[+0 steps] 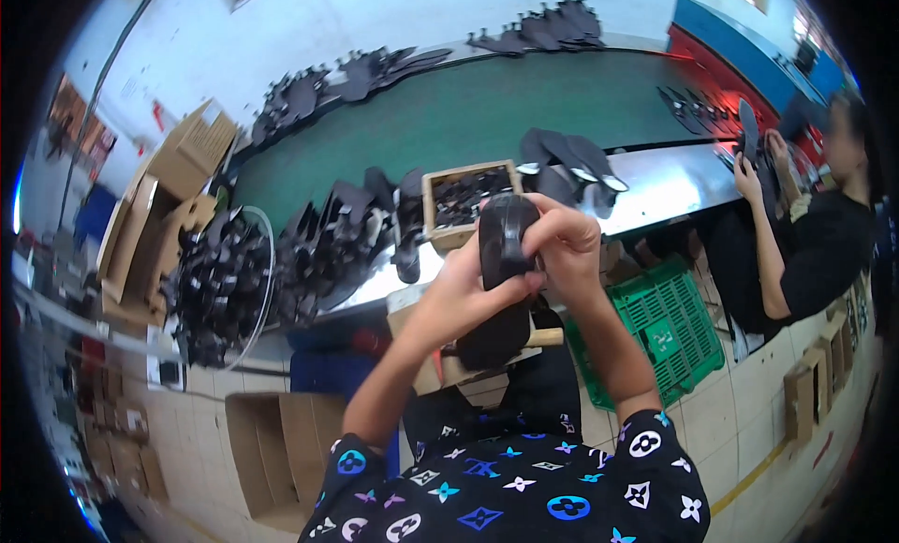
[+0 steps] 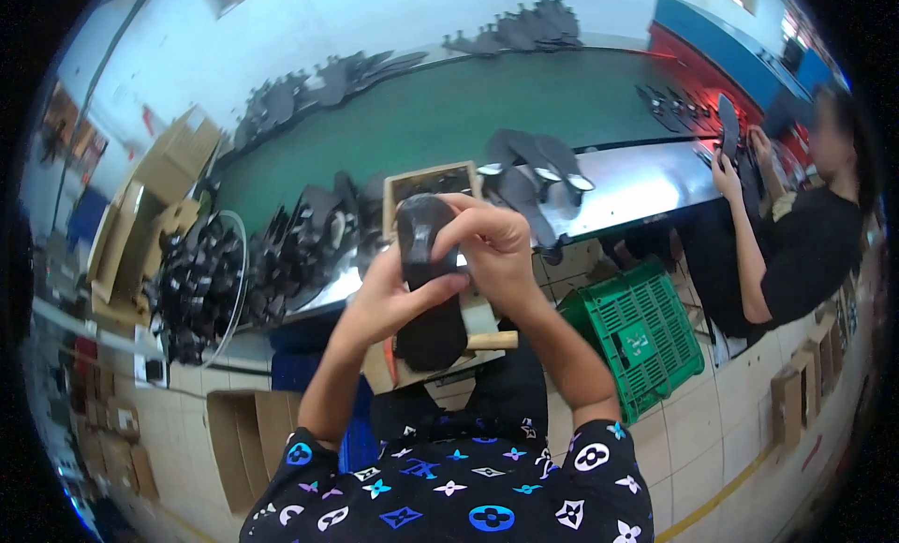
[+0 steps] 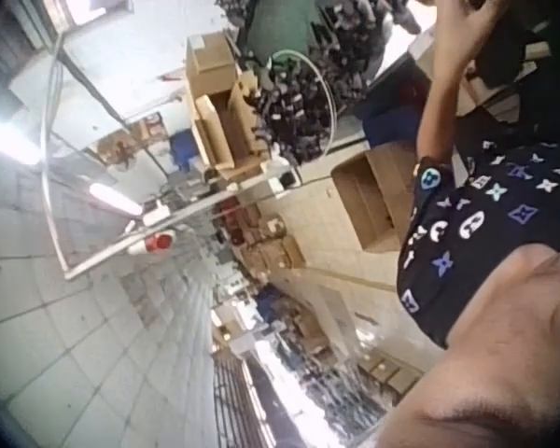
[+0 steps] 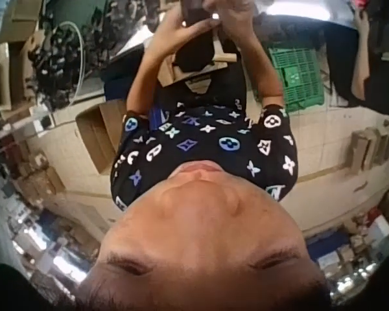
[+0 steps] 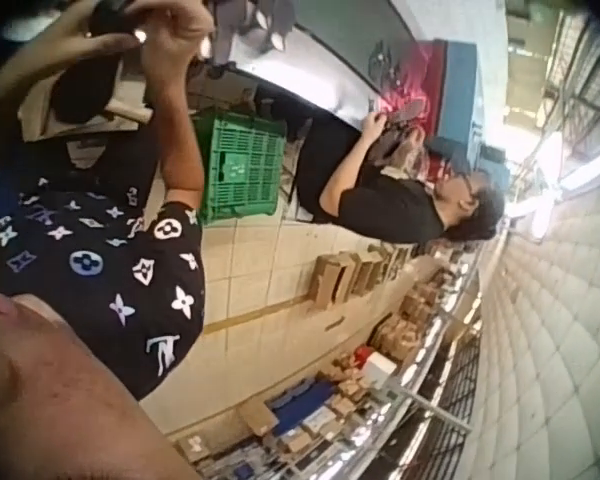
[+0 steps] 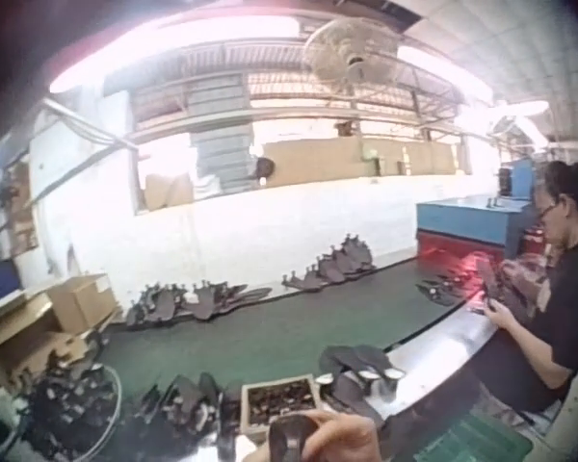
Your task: Manually assemble and secure shoe components using a hammer.
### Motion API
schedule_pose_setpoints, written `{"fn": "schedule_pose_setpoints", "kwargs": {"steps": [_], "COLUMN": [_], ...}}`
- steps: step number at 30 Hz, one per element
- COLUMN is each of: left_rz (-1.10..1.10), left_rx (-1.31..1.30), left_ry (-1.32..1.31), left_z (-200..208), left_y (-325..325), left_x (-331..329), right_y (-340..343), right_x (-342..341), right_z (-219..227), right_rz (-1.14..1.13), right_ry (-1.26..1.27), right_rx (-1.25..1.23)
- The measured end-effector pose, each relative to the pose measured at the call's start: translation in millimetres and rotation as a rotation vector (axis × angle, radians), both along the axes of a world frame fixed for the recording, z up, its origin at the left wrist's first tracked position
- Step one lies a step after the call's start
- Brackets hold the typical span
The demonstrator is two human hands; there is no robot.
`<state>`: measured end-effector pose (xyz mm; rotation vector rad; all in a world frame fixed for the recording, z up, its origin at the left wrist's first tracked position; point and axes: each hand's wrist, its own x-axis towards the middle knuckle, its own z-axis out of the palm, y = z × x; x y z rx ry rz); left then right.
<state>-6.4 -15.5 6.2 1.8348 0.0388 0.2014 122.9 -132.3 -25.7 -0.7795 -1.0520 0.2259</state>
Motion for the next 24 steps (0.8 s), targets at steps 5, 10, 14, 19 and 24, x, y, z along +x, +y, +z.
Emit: {"fn": "schedule_pose_setpoints", "kwargs": {"steps": [5,10,14,19,24], "left_rz": [0.383,0.53,0.492,0.275,0.003], "left_rx": [-0.345,-0.348,-0.475,-0.241,-0.475], "left_ry": [-0.009,-0.169,-0.119,-0.071,0.096], "left_z": [-40.3,-73.2,-75.1,-63.0,-48.1], "left_y": [5.6,10.1,6.4,7.2,12.5], "left_x": [-60.1,-98.2,-91.9,-4.0,170.7], "right_y": [0.1,-66.7,-137.7,-214.7,-243.3], "right_x": [-68.6,-117.4,-110.9,-142.8,-152.9], "right_z": [-79.6,-171.9,-214.6,-241.7,-254.9], "right_rz": [-0.572,-0.479,-0.567,-0.655,-0.794], "right_ry": [-0.385,-0.598,-0.176,0.623,0.894], "right_rx": [-0.453,-1.224,-1.213,-1.116,-0.83]}}
